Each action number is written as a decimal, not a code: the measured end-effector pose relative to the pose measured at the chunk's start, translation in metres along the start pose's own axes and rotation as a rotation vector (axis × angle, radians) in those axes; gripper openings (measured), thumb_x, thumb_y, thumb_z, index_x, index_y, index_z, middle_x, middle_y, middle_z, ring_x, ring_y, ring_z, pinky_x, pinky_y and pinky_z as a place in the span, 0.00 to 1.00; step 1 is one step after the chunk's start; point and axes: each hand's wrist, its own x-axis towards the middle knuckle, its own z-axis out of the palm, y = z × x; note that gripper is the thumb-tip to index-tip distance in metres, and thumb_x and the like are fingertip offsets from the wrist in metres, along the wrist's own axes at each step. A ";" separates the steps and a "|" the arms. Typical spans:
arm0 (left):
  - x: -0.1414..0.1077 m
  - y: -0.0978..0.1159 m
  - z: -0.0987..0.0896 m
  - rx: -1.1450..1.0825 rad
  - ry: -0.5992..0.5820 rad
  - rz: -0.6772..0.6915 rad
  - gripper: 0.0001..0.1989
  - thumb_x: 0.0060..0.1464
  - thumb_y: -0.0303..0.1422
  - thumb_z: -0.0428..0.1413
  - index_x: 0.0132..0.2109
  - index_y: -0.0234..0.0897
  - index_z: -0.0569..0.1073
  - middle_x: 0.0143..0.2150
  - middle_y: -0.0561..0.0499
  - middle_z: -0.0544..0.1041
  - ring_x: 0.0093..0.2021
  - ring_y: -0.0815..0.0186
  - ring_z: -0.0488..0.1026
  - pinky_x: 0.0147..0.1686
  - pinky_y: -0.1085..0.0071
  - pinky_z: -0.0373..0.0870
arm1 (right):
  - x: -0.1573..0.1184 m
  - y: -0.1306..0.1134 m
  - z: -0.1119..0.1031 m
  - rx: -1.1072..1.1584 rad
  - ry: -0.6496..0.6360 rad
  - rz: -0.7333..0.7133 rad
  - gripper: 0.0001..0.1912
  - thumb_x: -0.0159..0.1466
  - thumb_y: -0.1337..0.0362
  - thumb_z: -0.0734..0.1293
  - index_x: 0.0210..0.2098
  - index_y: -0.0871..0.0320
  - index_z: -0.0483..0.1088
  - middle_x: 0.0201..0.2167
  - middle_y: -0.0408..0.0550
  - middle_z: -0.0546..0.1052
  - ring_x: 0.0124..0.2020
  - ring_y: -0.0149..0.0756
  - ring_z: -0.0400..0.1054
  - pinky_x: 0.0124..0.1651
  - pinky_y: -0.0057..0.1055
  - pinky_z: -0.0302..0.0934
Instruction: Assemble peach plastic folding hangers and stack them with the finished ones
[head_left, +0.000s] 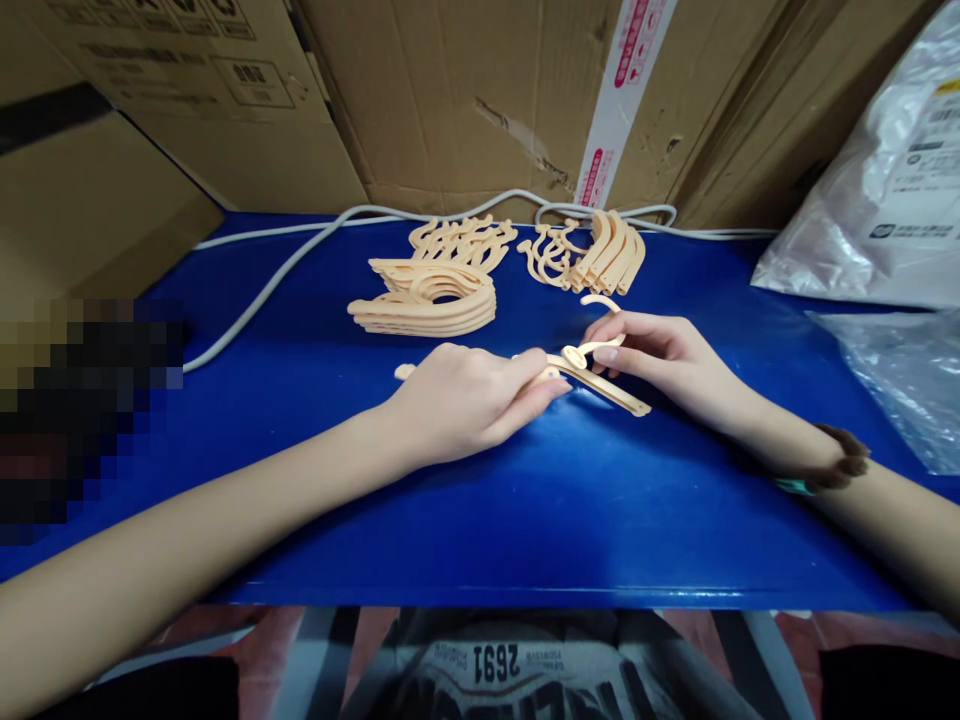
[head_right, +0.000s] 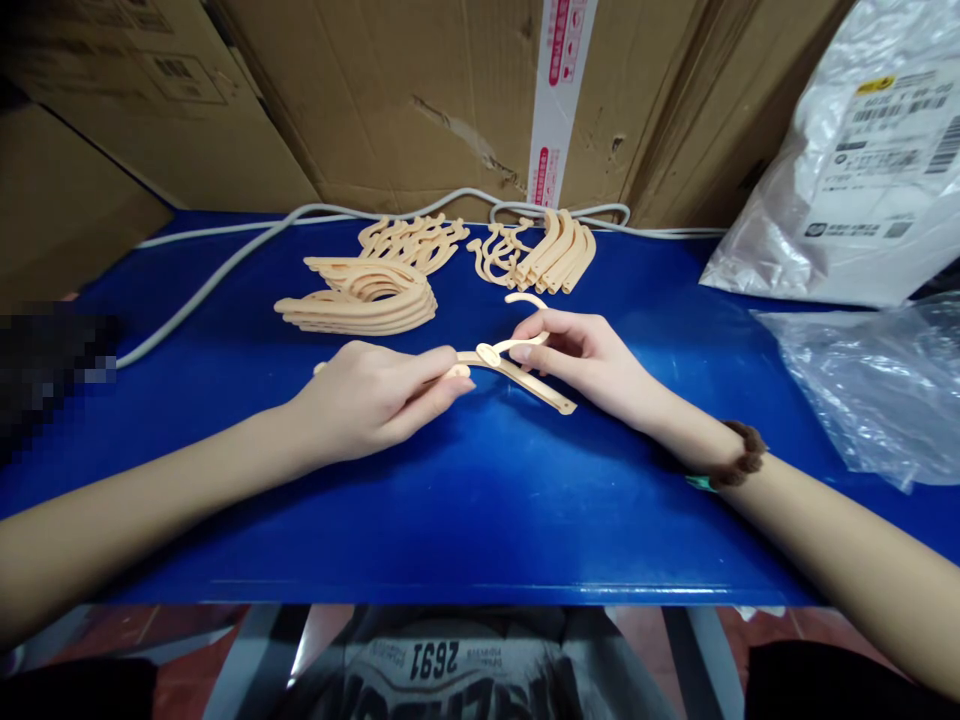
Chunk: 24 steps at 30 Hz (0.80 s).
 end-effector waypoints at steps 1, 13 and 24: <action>0.000 -0.001 0.001 0.030 0.005 0.033 0.21 0.71 0.41 0.40 0.36 0.36 0.72 0.21 0.53 0.73 0.20 0.66 0.69 0.21 0.71 0.47 | 0.000 0.000 0.000 -0.003 -0.003 0.003 0.11 0.63 0.55 0.71 0.35 0.56 0.76 0.35 0.44 0.76 0.35 0.32 0.68 0.39 0.28 0.62; 0.003 -0.014 0.010 0.102 -0.073 0.145 0.13 0.66 0.35 0.43 0.39 0.35 0.69 0.26 0.52 0.75 0.23 0.66 0.71 0.22 0.70 0.51 | -0.001 0.000 0.001 -0.026 -0.031 0.006 0.12 0.62 0.53 0.71 0.34 0.56 0.75 0.35 0.43 0.74 0.34 0.31 0.66 0.37 0.29 0.59; 0.004 -0.010 0.011 0.151 -0.030 0.178 0.15 0.70 0.37 0.40 0.40 0.36 0.67 0.28 0.52 0.75 0.25 0.65 0.73 0.23 0.71 0.54 | -0.002 -0.001 0.000 -0.046 -0.059 0.000 0.13 0.63 0.52 0.70 0.34 0.56 0.75 0.34 0.43 0.75 0.35 0.33 0.67 0.38 0.30 0.59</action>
